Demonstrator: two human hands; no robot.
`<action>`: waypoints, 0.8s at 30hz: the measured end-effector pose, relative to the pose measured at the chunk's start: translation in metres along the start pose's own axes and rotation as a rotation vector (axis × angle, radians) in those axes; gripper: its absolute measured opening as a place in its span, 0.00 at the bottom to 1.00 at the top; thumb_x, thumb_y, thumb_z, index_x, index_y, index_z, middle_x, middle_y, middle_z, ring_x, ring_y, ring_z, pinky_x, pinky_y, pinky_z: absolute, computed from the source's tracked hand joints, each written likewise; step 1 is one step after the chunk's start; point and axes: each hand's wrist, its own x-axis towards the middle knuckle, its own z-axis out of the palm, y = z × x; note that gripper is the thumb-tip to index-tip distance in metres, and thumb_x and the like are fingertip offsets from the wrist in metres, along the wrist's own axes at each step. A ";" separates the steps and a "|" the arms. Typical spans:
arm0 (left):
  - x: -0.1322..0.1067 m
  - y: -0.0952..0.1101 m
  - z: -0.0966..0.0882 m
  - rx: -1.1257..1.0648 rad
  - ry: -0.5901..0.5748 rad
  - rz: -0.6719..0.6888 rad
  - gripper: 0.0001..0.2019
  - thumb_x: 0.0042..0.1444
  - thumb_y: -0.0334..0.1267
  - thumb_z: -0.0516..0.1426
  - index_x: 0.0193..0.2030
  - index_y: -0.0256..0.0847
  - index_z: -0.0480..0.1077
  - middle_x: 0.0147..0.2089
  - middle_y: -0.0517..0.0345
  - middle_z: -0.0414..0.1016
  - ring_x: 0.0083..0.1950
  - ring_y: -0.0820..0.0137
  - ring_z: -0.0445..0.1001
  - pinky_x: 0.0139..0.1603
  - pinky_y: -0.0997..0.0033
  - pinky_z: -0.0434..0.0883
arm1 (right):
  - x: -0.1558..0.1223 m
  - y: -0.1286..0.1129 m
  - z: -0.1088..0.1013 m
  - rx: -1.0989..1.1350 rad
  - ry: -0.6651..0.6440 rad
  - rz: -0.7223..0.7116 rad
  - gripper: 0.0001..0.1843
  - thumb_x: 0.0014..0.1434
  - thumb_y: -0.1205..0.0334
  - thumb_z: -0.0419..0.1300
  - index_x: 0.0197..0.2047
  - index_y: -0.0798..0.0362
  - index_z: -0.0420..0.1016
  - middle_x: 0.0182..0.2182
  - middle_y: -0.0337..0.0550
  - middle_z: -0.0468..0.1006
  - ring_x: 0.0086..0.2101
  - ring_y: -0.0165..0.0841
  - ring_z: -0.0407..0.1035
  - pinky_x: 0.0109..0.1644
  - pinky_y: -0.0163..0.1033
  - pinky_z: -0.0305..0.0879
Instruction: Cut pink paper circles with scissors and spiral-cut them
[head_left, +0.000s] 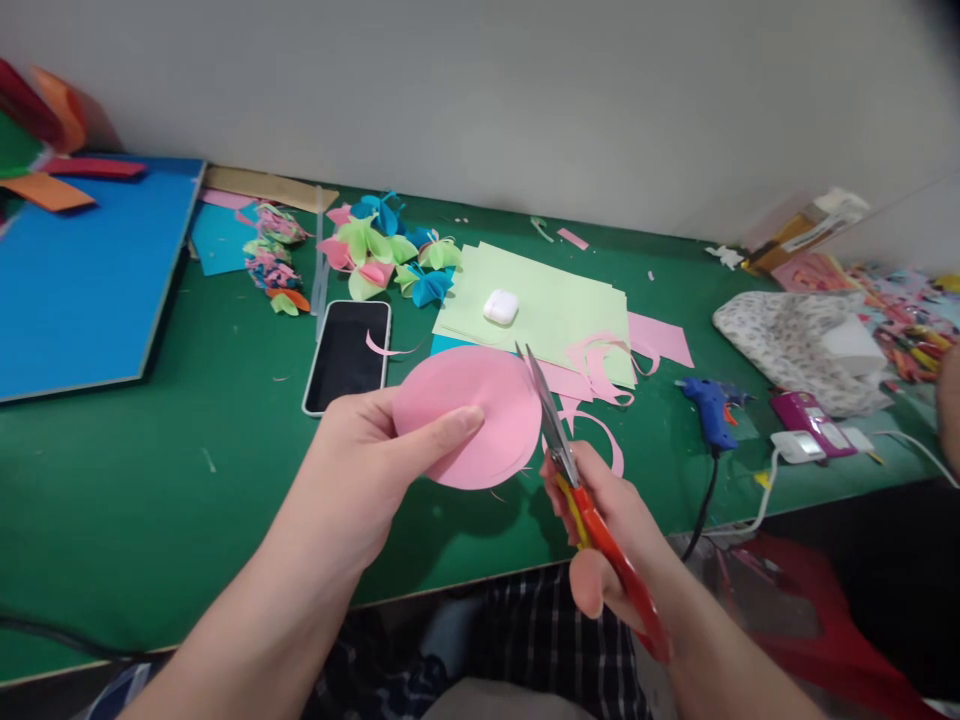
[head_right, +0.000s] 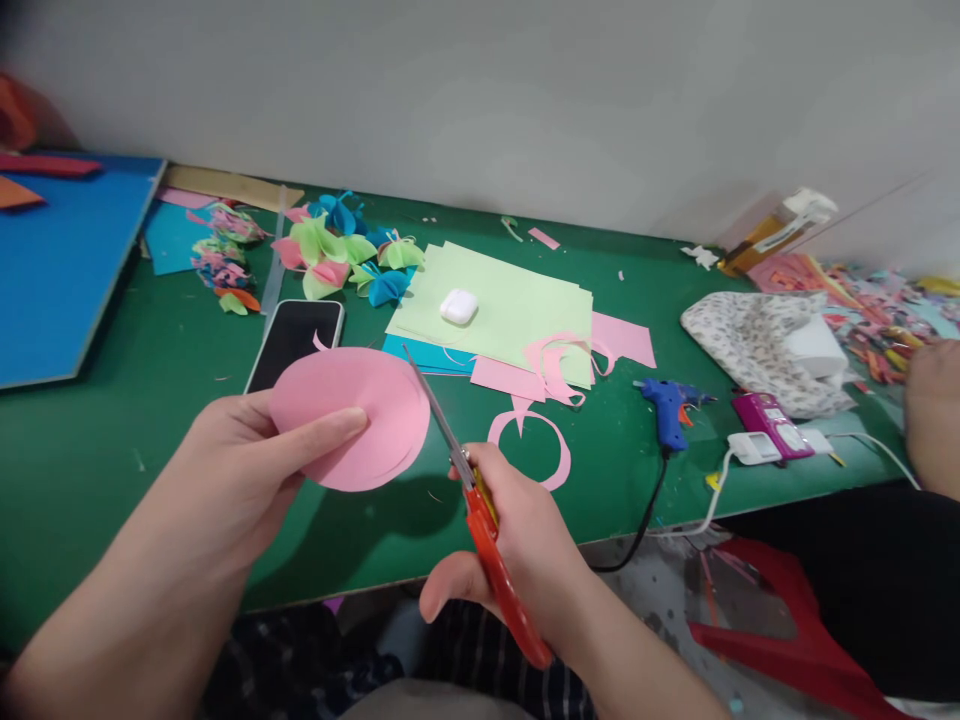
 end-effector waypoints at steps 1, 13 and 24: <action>0.000 0.000 0.000 0.003 -0.004 0.002 0.09 0.41 0.45 0.72 0.26 0.44 0.83 0.27 0.53 0.81 0.30 0.64 0.77 0.29 0.71 0.74 | -0.001 -0.001 0.000 0.005 -0.003 0.009 0.36 0.46 0.27 0.67 0.44 0.46 0.69 0.26 0.34 0.62 0.23 0.30 0.53 0.24 0.36 0.53; 0.000 0.001 -0.003 0.012 -0.077 -0.005 0.09 0.41 0.46 0.72 0.25 0.45 0.83 0.29 0.51 0.83 0.30 0.64 0.78 0.28 0.73 0.75 | -0.008 -0.010 -0.007 -0.021 -0.001 -0.006 0.29 0.52 0.31 0.66 0.39 0.46 0.68 0.25 0.34 0.58 0.23 0.29 0.49 0.24 0.35 0.53; 0.004 0.003 -0.007 0.047 -0.143 -0.010 0.08 0.42 0.45 0.71 0.24 0.45 0.83 0.28 0.54 0.83 0.29 0.65 0.78 0.29 0.72 0.74 | -0.010 -0.008 -0.014 -0.099 0.020 -0.054 0.49 0.29 0.13 0.56 0.40 0.47 0.68 0.25 0.32 0.55 0.25 0.29 0.45 0.23 0.34 0.47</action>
